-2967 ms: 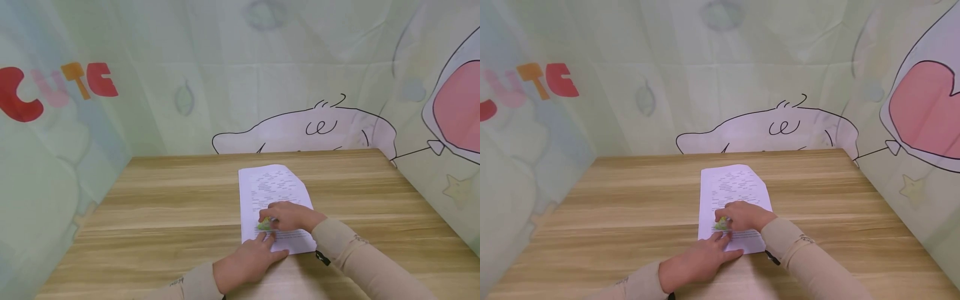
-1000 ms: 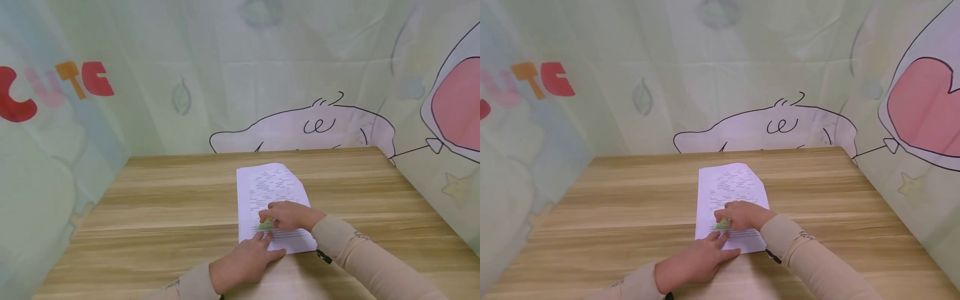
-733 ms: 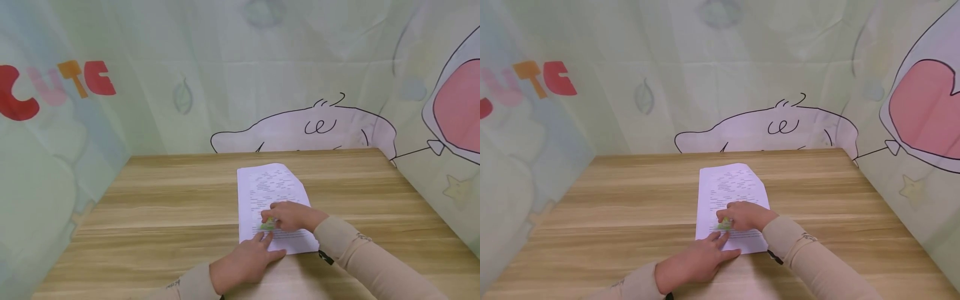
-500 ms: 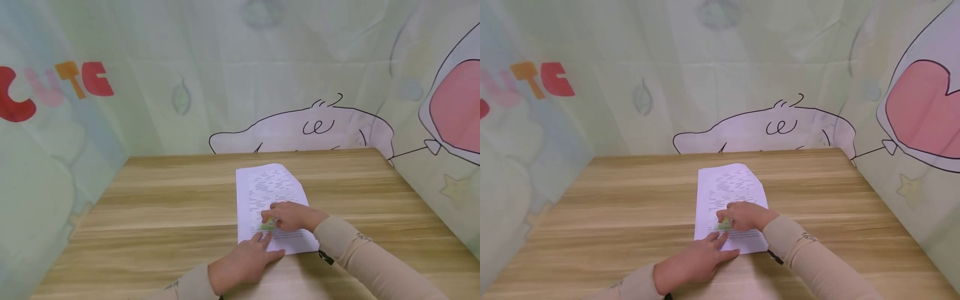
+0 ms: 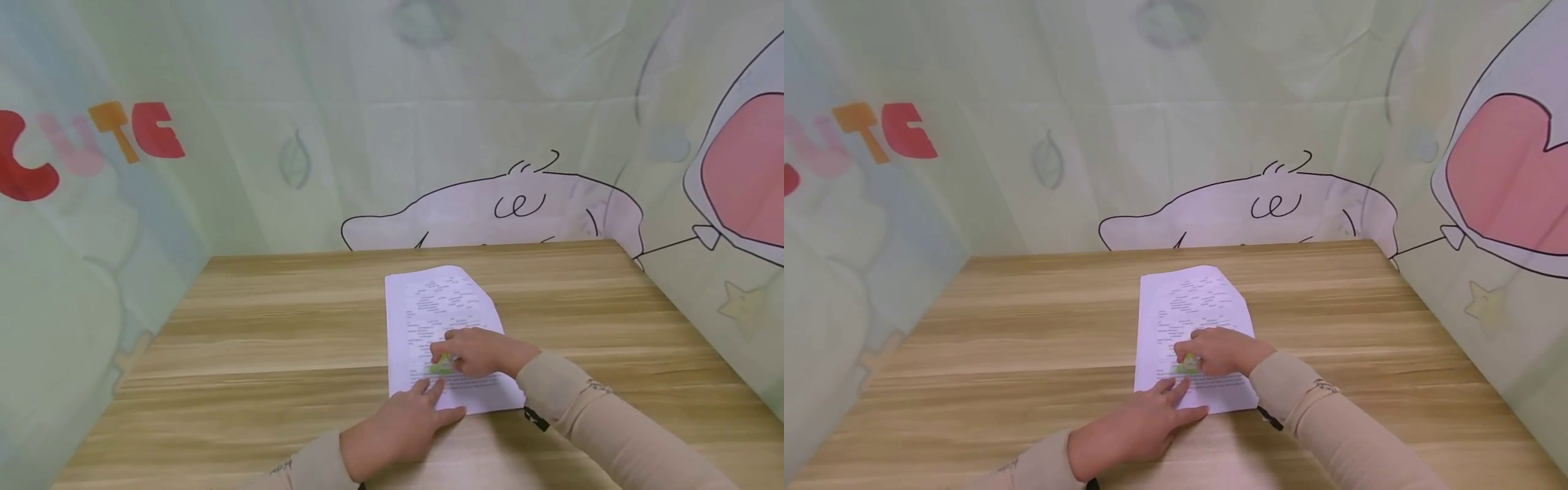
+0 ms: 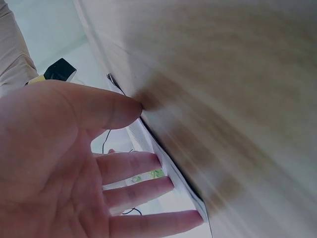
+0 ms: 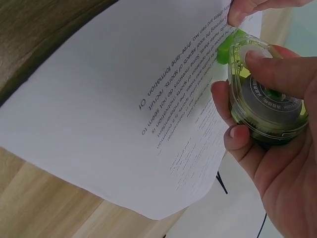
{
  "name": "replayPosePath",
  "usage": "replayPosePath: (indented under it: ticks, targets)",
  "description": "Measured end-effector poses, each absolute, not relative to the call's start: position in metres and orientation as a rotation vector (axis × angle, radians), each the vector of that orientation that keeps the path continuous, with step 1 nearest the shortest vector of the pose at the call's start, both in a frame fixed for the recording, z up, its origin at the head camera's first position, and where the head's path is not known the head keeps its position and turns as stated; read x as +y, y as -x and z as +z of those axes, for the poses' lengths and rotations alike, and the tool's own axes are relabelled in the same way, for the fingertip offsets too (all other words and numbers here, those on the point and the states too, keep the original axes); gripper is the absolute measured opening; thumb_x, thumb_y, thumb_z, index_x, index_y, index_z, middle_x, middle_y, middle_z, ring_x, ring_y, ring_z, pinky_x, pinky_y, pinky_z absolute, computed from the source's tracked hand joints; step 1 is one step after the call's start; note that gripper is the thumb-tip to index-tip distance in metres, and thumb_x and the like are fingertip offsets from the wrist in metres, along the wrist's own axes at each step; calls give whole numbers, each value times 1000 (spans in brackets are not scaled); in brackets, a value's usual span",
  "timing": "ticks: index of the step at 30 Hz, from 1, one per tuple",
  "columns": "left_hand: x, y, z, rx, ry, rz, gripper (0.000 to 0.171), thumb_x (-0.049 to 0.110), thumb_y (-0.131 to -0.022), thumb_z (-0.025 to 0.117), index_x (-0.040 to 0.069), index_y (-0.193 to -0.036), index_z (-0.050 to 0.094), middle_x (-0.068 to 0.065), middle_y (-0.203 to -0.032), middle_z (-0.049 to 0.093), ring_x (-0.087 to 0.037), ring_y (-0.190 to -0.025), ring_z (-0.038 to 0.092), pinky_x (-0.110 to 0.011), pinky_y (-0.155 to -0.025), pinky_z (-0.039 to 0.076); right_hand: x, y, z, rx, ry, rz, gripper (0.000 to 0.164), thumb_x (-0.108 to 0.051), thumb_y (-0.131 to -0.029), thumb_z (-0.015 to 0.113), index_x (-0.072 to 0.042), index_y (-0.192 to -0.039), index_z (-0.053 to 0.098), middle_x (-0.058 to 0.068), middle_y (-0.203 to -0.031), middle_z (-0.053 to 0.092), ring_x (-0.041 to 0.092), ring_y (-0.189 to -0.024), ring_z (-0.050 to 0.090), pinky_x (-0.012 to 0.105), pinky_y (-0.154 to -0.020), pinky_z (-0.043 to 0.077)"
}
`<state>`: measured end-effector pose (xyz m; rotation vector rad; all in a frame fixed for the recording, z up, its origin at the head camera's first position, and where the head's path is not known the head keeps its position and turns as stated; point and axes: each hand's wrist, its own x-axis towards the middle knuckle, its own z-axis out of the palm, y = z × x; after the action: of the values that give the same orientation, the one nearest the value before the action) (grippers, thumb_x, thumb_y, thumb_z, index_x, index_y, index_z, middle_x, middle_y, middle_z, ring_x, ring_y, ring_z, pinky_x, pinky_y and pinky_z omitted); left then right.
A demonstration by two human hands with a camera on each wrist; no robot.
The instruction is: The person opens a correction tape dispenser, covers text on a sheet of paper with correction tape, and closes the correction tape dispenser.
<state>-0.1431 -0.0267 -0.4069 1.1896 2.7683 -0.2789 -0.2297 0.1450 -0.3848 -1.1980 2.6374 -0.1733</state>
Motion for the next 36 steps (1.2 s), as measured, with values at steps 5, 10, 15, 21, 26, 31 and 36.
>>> replayPosePath:
  ticks: [5,10,15,21,26,31,36]
  targets:
    - [-27,143,-406,2762,-1202,-256,60,25,-80,64,46,-132,43,-7,-141,44,-27,-125,46,-37,-78,53,147,229,-384,2630,1182,-176,31,0,-81,55,-26,-100,57,-3,-87,56,10,-71,48,28,-71,42]
    - [-26,142,-405,2769,-1216,-250,59,25,-81,64,46,-132,43,-7,-140,44,-27,-124,46,-36,-78,52,148,228,-382,2637,1179,-169,31,0,-81,54,-25,-100,57,-2,-86,56,10,-71,48,28,-71,42]
    - [-26,142,-404,2768,-1223,-238,59,25,-81,63,46,-132,43,-8,-140,44,-27,-124,46,-36,-79,52,150,226,-382,2647,1153,-166,30,0,-82,55,-25,-100,57,-3,-87,57,11,-73,50,31,-74,44]
    - [-25,143,-403,2762,-1229,-237,60,24,-80,64,46,-132,43,-9,-141,44,-28,-124,46,-37,-79,52,152,226,-382,2647,1128,-180,30,-1,-83,55,-25,-100,57,-3,-88,56,11,-73,49,33,-75,44]
    - [-25,144,-403,2760,-1229,-234,60,23,-81,63,45,-132,43,-9,-140,44,-29,-123,47,-37,-78,53,160,230,-388,2656,1152,-324,32,1,-81,53,-24,-100,57,-2,-94,61,14,-82,55,35,-79,44]
    - [-26,141,-404,2769,-1216,-187,55,23,-82,62,44,-130,46,-9,-138,45,-29,-121,48,-38,-76,52,174,232,-394,2670,1109,-566,30,-1,-81,56,-23,-101,60,-1,-110,65,18,-102,59,39,-90,44]
    - [-25,142,-402,2762,-1153,-151,54,22,-83,61,45,-130,46,-8,-138,43,-28,-121,46,-40,-77,52,181,230,-384,2691,1011,-634,26,-7,-84,60,-25,-103,61,1,-118,62,20,-104,57,42,-90,44]
